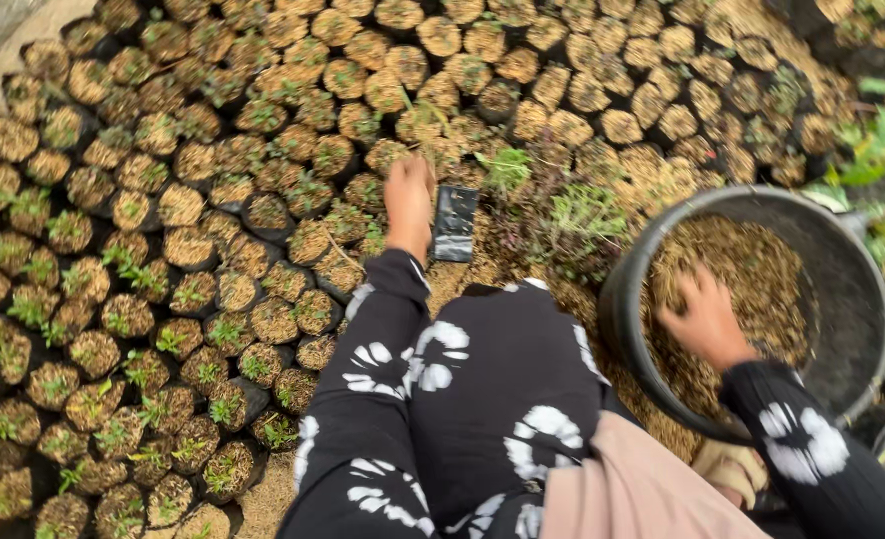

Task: The person sits on the ground in a plant nursery and fills black plastic polybags with growing medium from a large basin, pressing seedlings into the filled bags. They place the finished bags into rows of similar bags arranged on the ground and repeat the cycle.

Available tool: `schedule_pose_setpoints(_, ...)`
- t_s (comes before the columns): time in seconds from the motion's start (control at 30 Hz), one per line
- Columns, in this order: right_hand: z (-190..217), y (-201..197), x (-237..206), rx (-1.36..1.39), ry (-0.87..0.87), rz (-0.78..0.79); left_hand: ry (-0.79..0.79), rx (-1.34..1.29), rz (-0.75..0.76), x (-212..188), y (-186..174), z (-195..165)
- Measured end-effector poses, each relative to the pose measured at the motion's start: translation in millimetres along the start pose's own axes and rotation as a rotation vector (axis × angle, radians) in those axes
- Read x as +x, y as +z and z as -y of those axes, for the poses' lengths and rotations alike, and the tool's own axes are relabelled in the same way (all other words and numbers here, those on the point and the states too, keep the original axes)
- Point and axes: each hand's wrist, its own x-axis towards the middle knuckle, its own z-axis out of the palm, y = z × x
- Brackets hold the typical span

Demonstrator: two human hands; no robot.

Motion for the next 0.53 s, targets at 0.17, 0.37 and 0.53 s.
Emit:
schedule_pose_setpoints(0.17,22,-7,-37,0.095,0.035,0.125,0.215,0.589,-0.317,-42,-60,93)
schedule_pose_setpoints(0.37,63,-2,-62,-0.093,0.100,0.125,0.273,0.704,-0.206,-101,-84,99)
schedule_pose_setpoints(0.53,74,4,-59,-0.105,0.230,0.133,0.498,1.061,0.027,-90,-55,57)
